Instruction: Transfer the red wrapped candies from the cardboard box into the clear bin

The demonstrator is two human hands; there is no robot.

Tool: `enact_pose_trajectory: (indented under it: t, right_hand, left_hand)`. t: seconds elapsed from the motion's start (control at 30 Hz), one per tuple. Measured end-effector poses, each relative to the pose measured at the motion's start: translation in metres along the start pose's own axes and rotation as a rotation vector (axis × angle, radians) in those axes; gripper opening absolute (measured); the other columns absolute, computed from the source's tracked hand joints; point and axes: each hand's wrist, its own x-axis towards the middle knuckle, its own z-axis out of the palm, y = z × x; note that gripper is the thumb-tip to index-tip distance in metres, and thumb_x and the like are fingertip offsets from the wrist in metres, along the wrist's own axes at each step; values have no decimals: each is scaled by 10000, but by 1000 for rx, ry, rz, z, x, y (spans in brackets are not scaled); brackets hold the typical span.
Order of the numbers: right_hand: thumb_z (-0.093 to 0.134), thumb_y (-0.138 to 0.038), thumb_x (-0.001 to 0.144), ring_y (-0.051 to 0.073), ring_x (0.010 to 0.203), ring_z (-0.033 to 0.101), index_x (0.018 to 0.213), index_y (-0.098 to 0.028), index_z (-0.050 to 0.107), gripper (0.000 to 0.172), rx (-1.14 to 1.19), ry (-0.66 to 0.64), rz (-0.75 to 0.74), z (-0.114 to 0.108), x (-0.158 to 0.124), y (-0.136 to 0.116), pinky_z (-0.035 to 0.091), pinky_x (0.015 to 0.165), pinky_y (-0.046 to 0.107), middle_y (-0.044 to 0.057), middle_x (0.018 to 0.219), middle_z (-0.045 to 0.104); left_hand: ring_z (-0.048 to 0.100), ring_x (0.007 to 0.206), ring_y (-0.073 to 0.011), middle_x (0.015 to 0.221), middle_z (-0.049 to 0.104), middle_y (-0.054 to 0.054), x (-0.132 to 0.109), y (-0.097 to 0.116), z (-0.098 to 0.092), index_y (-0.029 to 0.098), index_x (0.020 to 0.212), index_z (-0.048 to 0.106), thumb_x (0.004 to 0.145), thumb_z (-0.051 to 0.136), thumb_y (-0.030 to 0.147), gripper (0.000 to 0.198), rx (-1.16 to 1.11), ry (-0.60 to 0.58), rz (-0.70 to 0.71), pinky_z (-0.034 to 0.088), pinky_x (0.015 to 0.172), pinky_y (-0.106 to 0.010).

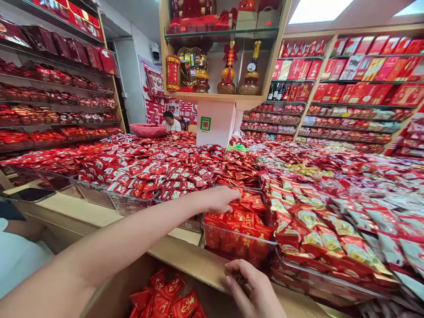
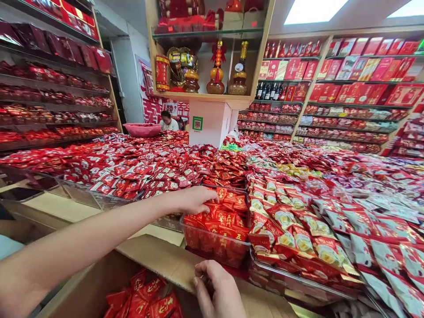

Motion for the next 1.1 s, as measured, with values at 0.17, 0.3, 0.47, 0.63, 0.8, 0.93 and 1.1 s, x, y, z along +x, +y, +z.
enact_pose_trajectory:
  t: [0.17,0.3,0.47,0.63,0.8,0.93,1.1]
  right_hand:
    - [409,-256,776,121,627,509,760,-181,521,135,-123,-90,-64,-6,1,0,396,570,205,19,698,564]
    - [391,-203,780,130,688,513,764,-174,506,120,-200,-171,-113,-8,2,0,401,608,214,33,736,556]
    - [408,-127,751,128,710,506,743,-174,485,91,-193,-173,-139,-7,1,-1,402,636,219,29,743,550]
    - [415,-100,738,131,712,501,738,-173,480,97,-188,-184,-160,-7,2,-1,404,636,228,32,748,548]
    - [422,-96,733,137,728,498,728,-170,485,98,-196,-197,-184,-7,2,-2,407,646,238,39,757,551]
    - [433,-82,719,145,730,499,724,-169,503,112,-213,-214,-170,-8,2,-3,409,651,248,45,759,558]
    - [435,-68,707,143,726,501,726,-163,518,127,-219,-234,-160,-8,4,-5,412,652,248,46,759,561]
  left_hand:
    - [536,864,-188,958,599,-43,2,5,-6,207,1008,533,680,540,181,330,68,-111,15,392,709,-256]
    - [543,826,-180,962,601,-54,1,13,-8,202,1117,462,712,465,152,408,65,-208,-14,399,662,-247]
    - [516,868,-195,903,612,-54,3,10,0,212,1034,534,707,463,181,335,104,-155,29,394,716,-272]
    - [541,793,-156,906,622,-35,6,-1,5,203,963,579,720,460,194,271,26,-198,23,391,672,-229]
    - [540,660,-138,780,635,-36,0,-8,5,172,830,624,713,438,165,220,36,-207,-7,380,591,-216]
    - [543,667,-134,829,628,-23,-3,-7,4,194,1027,544,689,461,176,348,-20,-210,-2,382,571,-203]
    - [544,789,-166,957,605,-65,7,-1,10,181,1092,489,742,455,283,366,-65,-157,2,385,641,-233]
